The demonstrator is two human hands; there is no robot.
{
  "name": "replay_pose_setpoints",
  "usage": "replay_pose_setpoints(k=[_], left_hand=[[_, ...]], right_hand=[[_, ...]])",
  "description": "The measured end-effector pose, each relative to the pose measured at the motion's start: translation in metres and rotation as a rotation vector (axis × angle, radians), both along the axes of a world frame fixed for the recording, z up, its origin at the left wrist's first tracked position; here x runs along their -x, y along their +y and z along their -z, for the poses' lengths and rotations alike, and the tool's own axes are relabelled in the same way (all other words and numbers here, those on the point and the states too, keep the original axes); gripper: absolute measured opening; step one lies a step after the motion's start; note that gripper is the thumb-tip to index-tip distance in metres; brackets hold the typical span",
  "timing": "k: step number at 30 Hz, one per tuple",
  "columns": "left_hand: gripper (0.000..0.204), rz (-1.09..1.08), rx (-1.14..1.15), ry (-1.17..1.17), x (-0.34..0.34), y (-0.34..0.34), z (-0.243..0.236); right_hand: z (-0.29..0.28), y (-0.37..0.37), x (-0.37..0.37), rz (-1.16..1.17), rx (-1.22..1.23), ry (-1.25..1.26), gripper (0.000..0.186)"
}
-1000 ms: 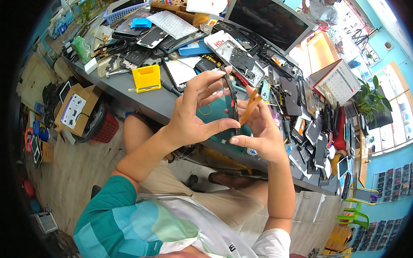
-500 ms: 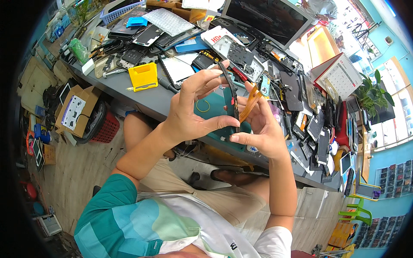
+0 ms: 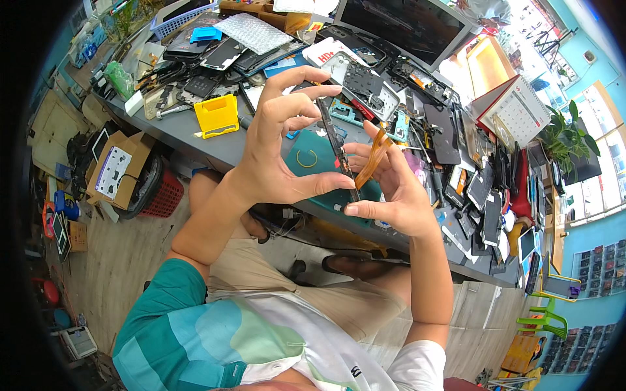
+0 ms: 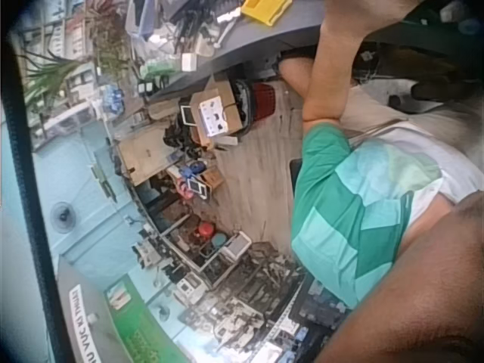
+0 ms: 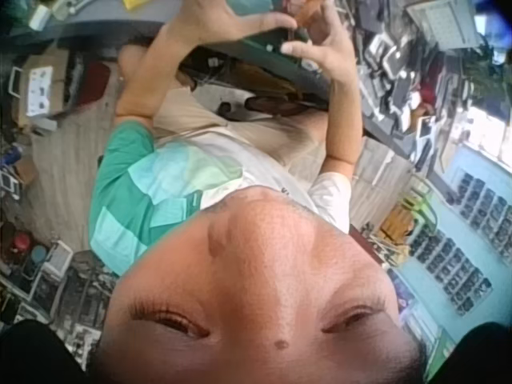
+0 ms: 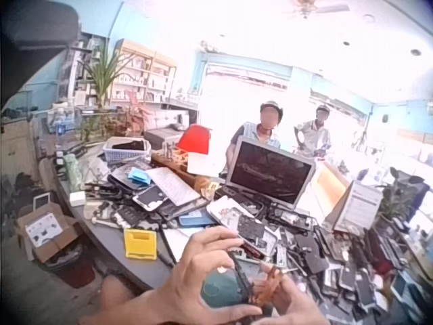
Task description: The person disassembles a smartphone, removes the battery, and applies adhesive to the phone frame. They then reposition the battery and handle the phone casing while working at a cluttered electronics repair bench.
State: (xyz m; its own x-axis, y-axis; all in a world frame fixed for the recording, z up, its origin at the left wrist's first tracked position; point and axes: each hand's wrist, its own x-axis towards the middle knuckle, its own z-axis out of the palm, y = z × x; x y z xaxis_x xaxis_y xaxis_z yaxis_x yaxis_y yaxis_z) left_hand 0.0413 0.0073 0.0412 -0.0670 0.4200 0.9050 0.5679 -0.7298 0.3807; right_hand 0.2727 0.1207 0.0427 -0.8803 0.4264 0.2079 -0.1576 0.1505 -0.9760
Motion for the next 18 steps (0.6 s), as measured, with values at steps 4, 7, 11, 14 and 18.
replay_pose_setpoints(k=[4, 7, 11, 14, 18], left_hand=[[0.084, 0.044, -0.014, 0.029, 0.006, 0.001, -0.008], [0.081, 0.073, 0.008, 0.033, 0.007, -0.002, -0.013], [0.077, 0.112, 0.073, 0.018, 0.008, -0.006, -0.017], [0.076, 0.164, 0.072, 0.01, 0.008, -0.005, -0.019], [0.073, 0.195, 0.086, 0.018, 0.008, -0.005, -0.022]], right_hand=[[0.0, -0.002, 0.0, 0.002, 0.03, 0.009, 0.13], [-0.004, -0.004, 0.0, 0.009, 0.042, 0.002, 0.131], [-0.003, -0.004, -0.001, 0.004, 0.015, -0.008, 0.13], [-0.001, -0.003, -0.001, -0.005, 0.04, 0.013, 0.13], [-0.001, -0.003, 0.0, -0.021, 0.074, 0.032, 0.13]])
